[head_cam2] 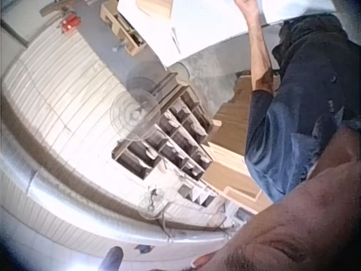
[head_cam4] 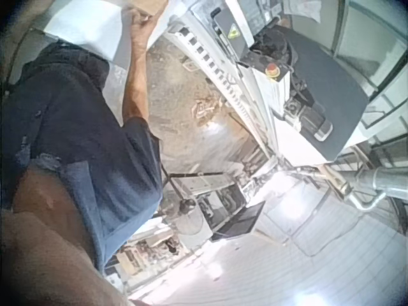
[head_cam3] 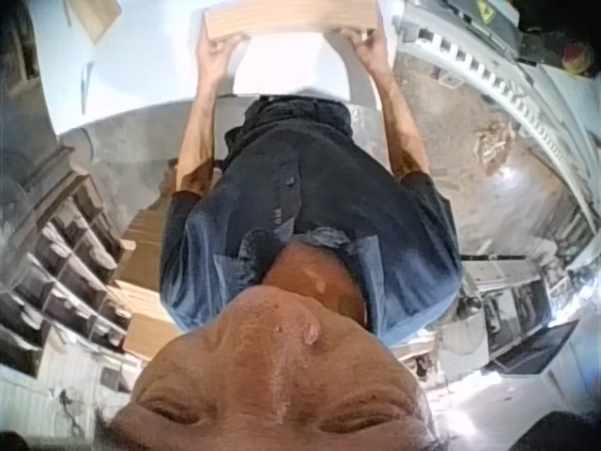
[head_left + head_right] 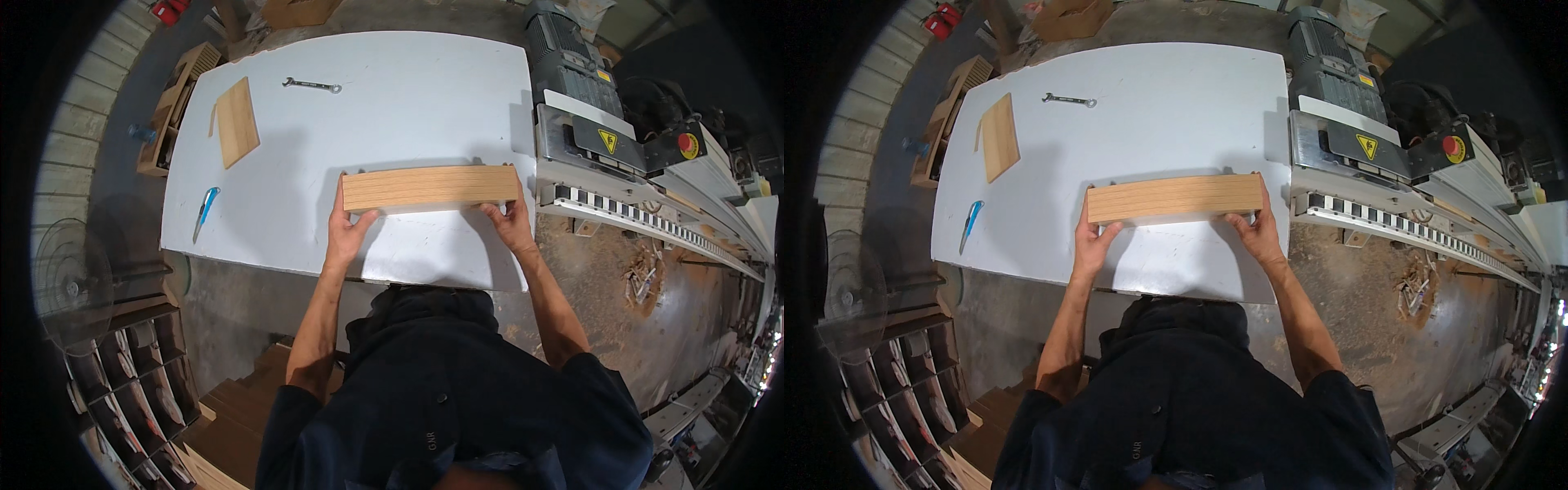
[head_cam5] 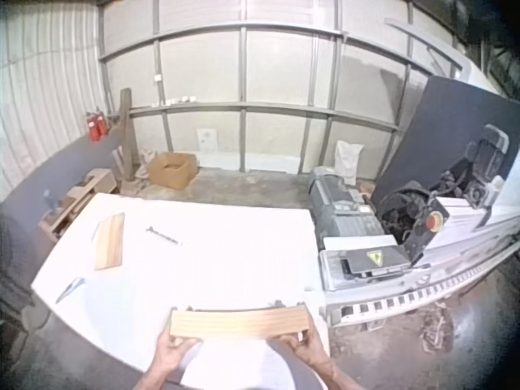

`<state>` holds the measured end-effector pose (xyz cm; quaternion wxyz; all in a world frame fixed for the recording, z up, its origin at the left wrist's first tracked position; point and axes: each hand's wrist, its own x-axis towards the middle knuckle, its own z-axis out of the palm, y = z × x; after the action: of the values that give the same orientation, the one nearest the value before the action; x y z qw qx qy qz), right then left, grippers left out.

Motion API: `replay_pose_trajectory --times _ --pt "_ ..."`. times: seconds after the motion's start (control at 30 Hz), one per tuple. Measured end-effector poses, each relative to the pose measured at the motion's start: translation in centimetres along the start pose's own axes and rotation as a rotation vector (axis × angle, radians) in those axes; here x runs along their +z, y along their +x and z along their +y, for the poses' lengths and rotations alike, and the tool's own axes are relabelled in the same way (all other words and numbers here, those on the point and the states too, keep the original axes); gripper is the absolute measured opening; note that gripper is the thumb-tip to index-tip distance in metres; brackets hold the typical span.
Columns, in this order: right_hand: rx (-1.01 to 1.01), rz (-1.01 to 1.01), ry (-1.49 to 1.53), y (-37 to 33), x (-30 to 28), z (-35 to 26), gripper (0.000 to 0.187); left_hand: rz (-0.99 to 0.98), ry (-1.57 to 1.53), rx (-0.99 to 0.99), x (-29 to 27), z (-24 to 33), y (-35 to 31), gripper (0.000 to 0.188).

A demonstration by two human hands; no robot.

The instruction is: The person organizes and stacks wooden boards by moving them from a white table to a large wooden pallet, aligning them carefully by hand.

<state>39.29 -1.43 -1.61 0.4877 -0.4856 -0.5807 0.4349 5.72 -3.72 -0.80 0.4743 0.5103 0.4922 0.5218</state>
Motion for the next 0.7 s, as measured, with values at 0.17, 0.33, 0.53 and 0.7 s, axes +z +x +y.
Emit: replay_pose_trajectory --times 0.17,0.33,0.53,0.7 --pt "0.005 -0.077 -0.025 -0.1 -0.4 1.8 0.086 -0.002 -0.016 0.018 0.3 -0.1 0.0 0.082" --pt "-0.075 -0.189 -0.376 0.8 -3.1 1.0 0.079 -0.035 0.173 -0.036 -1.0 1.0 0.3 0.079" --pt "-0.218 -0.161 -0.424 1.6 -3.2 1.0 0.075 0.035 0.253 0.002 -1.6 1.8 -0.3 0.078" --pt "-0.204 -0.250 -0.252 2.1 -2.6 2.1 0.063 0.093 0.216 0.013 -2.4 -1.1 -1.9 0.077"
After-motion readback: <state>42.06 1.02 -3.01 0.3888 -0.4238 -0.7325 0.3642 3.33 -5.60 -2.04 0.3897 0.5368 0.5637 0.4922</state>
